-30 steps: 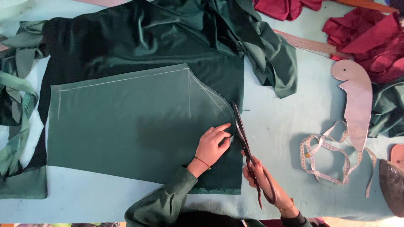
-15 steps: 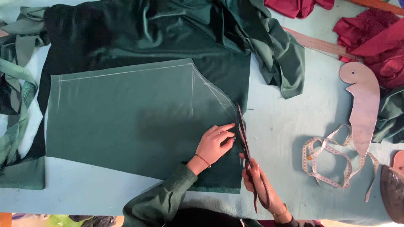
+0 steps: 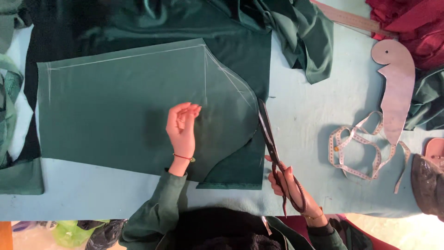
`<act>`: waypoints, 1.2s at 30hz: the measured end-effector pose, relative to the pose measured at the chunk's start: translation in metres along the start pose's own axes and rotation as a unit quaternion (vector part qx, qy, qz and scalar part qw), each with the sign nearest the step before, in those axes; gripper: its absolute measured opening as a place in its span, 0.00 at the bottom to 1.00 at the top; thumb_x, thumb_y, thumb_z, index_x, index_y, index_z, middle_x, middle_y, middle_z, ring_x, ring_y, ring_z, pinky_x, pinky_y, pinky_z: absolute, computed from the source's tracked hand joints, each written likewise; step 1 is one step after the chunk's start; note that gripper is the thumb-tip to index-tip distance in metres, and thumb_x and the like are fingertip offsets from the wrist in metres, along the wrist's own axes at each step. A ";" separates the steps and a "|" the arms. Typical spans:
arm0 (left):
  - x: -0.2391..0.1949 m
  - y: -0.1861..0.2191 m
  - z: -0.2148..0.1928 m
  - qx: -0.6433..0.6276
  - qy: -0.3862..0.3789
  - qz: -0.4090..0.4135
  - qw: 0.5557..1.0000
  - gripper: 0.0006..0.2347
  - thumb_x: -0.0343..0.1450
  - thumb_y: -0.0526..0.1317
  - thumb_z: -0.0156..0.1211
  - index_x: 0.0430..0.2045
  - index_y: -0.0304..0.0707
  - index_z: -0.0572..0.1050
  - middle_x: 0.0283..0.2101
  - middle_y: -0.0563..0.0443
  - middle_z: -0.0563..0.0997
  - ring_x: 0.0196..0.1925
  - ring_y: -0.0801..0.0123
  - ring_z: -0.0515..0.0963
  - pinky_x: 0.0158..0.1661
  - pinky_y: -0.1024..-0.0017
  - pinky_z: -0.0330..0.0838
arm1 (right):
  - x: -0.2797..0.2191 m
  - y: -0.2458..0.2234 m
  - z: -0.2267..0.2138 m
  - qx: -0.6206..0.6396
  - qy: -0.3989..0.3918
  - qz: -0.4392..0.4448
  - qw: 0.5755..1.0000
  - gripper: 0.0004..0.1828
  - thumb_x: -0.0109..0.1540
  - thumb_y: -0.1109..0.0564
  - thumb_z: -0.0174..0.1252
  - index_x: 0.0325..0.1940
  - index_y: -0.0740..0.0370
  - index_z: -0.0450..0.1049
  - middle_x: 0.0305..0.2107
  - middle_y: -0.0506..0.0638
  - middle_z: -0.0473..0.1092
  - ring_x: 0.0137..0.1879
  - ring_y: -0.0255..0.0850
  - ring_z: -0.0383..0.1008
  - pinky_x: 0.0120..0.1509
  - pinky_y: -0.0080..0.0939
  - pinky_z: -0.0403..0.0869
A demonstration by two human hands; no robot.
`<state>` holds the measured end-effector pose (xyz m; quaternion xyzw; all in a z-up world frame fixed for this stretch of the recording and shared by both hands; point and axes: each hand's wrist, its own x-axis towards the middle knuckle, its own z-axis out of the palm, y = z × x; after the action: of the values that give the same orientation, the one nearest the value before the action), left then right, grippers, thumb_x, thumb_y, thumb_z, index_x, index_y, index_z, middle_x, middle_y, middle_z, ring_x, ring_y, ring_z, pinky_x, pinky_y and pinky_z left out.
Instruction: Cutting a piece of green velvet fabric along a chalk-marked pattern using tailor's shears
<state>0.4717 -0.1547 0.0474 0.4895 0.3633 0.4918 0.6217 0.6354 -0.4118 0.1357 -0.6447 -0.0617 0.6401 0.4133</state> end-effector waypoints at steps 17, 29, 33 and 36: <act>-0.040 -0.068 0.075 0.467 -0.223 0.343 0.784 0.08 0.67 0.35 0.67 0.36 0.36 0.75 0.41 0.49 0.72 0.30 0.60 0.69 0.35 0.66 0.70 | 0.010 -0.009 0.025 -0.054 0.088 -0.017 0.995 0.34 0.68 0.35 0.34 0.67 0.57 0.66 0.28 0.46 0.53 0.29 0.32 0.46 0.31 0.32 0.51; -0.038 -0.071 0.074 0.395 -0.219 0.280 0.847 0.03 0.70 0.29 0.60 0.34 0.37 0.78 0.40 0.53 0.74 0.31 0.61 0.71 0.38 0.65 0.73 | 0.020 -0.005 0.022 -0.053 0.082 -0.046 0.994 0.32 0.68 0.35 0.36 0.62 0.59 0.68 0.23 0.41 0.45 0.26 0.28 0.42 0.26 0.31 0.48; -0.037 -0.074 0.074 0.375 -0.223 0.267 0.859 0.04 0.70 0.28 0.59 0.35 0.35 0.78 0.41 0.52 0.75 0.32 0.61 0.72 0.39 0.64 0.74 | 0.024 -0.001 0.014 -0.032 0.078 -0.049 0.995 0.32 0.69 0.36 0.37 0.62 0.61 0.67 0.22 0.40 0.43 0.25 0.28 0.40 0.26 0.31 0.46; -0.037 -0.075 0.073 0.381 -0.227 0.273 0.854 0.04 0.71 0.29 0.59 0.35 0.36 0.78 0.42 0.52 0.75 0.32 0.61 0.73 0.39 0.64 0.74 | 0.030 0.007 0.004 -0.012 0.067 -0.037 0.997 0.33 0.68 0.34 0.37 0.61 0.61 0.68 0.23 0.41 0.43 0.25 0.28 0.40 0.24 0.30 0.45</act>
<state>0.5495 -0.2120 -0.0071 0.8656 0.2227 0.3404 0.2920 0.6341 -0.3963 0.1093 -0.6885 -0.0650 0.5789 0.4320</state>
